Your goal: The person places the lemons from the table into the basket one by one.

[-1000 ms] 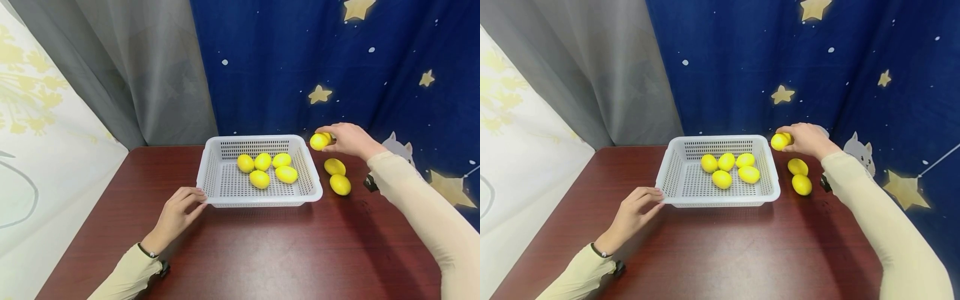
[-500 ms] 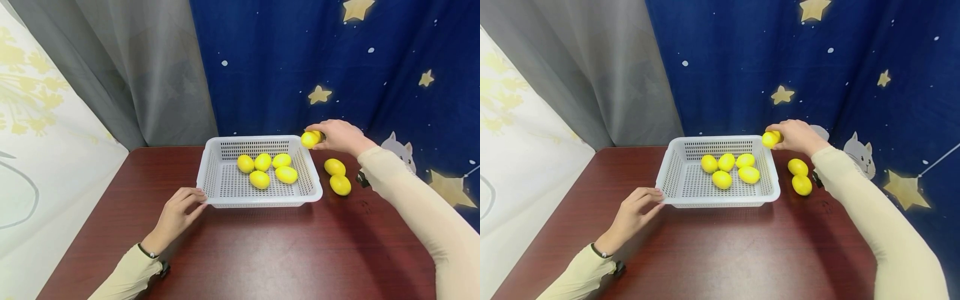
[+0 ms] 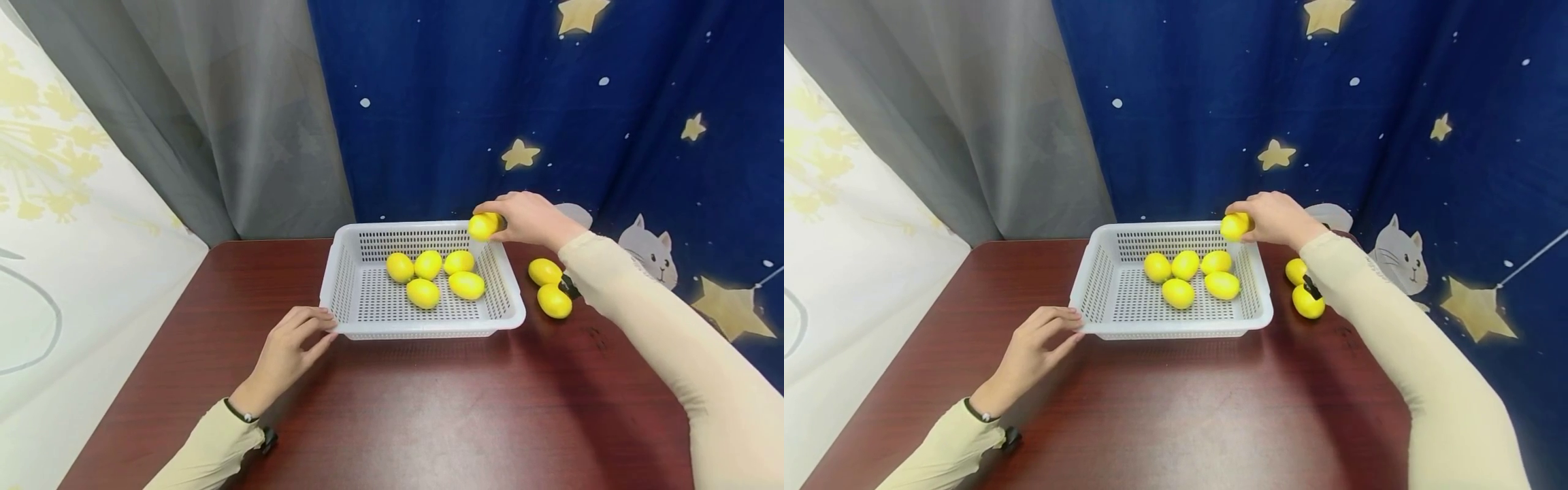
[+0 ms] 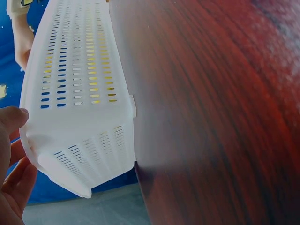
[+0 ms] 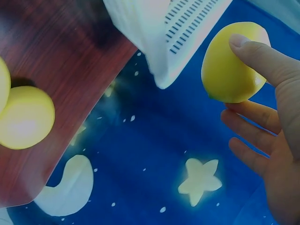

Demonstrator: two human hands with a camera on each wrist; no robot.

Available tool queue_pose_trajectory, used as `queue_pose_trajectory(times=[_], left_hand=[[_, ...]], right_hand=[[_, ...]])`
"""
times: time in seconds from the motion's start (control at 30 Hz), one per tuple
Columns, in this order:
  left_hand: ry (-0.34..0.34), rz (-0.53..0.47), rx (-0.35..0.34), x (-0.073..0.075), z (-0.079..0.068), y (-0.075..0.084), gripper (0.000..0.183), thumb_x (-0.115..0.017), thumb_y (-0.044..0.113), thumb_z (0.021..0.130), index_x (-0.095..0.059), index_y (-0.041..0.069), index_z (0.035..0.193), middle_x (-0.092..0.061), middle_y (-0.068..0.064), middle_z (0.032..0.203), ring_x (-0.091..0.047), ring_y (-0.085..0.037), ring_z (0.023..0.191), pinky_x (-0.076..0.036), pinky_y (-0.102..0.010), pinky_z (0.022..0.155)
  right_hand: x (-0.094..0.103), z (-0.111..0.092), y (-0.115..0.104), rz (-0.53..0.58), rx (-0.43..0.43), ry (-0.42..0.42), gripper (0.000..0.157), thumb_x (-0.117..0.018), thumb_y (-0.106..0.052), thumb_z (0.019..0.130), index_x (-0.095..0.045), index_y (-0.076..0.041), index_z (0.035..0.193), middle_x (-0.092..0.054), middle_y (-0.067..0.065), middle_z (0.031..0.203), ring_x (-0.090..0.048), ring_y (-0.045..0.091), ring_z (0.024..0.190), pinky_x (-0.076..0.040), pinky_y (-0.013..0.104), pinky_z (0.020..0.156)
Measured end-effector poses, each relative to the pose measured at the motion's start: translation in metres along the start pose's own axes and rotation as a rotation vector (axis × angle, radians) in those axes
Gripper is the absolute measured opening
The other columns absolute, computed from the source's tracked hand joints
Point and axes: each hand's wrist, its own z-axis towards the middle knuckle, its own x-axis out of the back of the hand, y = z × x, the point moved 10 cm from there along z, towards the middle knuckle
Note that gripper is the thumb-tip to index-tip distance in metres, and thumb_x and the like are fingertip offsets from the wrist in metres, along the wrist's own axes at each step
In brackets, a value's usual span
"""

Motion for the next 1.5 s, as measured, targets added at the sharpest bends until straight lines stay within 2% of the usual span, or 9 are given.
queue_pose_trajectory(times=[0.33,0.73,1.5], left_hand=[[0.002,0.005,0.002,0.001,0.000,0.002,0.030,-0.085,0.004,0.069,-0.075,0.012,0.096,-0.072,-0.003,0.105,-0.065,-0.021,0.102,-0.045,-0.015,0.101],[0.004,0.009,0.002,0.004,0.000,0.002,0.028,-0.085,0.006,0.071,-0.075,0.012,0.096,-0.072,-0.004,0.104,-0.064,-0.020,0.102,-0.043,-0.013,0.103],[0.005,-0.001,0.003,0.005,-0.001,0.003,0.028,-0.085,0.004,0.071,-0.075,0.012,0.096,-0.072,-0.003,0.104,-0.064,-0.020,0.103,-0.043,-0.013,0.103]], right_hand=[[0.001,0.017,-0.030,-0.007,0.058,-0.031,0.057,-0.080,-0.034,0.082,-0.060,-0.024,0.135,-0.069,0.006,0.122,-0.061,0.027,0.102,-0.053,0.046,0.096],[0.001,0.034,-0.060,0.003,0.121,0.006,0.056,-0.081,-0.035,0.081,-0.061,-0.025,0.133,-0.070,0.005,0.120,-0.061,0.026,0.103,-0.053,0.045,0.098],[-0.006,0.059,-0.097,0.050,0.167,-0.001,0.055,-0.078,-0.039,0.085,-0.060,-0.028,0.135,-0.069,0.001,0.122,-0.061,0.024,0.106,-0.051,0.041,0.099]])
